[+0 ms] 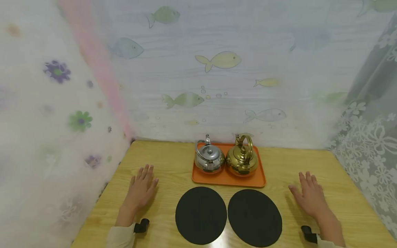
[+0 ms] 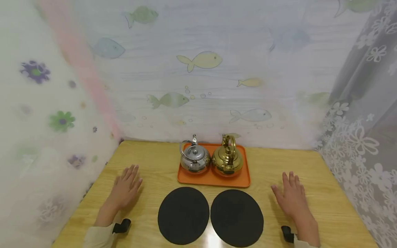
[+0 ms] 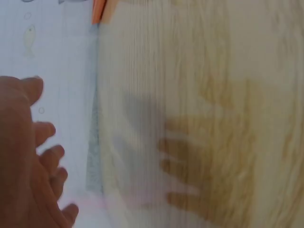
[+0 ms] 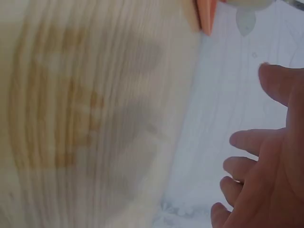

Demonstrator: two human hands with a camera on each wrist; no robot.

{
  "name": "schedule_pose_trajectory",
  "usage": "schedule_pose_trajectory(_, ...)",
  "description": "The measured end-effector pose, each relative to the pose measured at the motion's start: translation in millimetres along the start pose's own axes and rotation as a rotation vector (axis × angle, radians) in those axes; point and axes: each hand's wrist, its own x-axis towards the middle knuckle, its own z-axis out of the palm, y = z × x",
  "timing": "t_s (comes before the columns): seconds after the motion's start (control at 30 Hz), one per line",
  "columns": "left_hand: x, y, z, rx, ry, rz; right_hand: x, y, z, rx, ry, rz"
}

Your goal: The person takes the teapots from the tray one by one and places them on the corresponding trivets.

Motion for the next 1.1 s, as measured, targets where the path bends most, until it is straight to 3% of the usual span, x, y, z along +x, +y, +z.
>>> schedule_pose_trajectory(0.13,3.7,2.2,1.8,-0.104,-0.020,0.045,-1,-10,6,0.025,-0.019,-0.037)
schedule_pose_trajectory(0.33,6.7,11.5,7.1,-0.319,-0.036,0.060,-4,-37,10,-0.028,-0.064,-0.108)
schedule_pose_trajectory(0.43,9.6,15.8,13.3,-0.446,-0.032,0.076,-4,-52,7,0.008,-0.131,-0.111)
schedule_pose_trajectory(0.63,13.1,22.9,27.0,-0.663,-0.050,0.029,-6,-82,4,0.129,-0.269,-0.060)
schedule_pose_trajectory(0.83,17.4,35.0,35.6,-0.756,-0.065,0.005,-4,-105,15,0.198,-0.231,-0.182)
schedule_pose_trajectory(1.1,25.1,51.3,41.9,-0.810,-0.126,-0.014,10,-133,49,0.246,-0.102,-0.447)
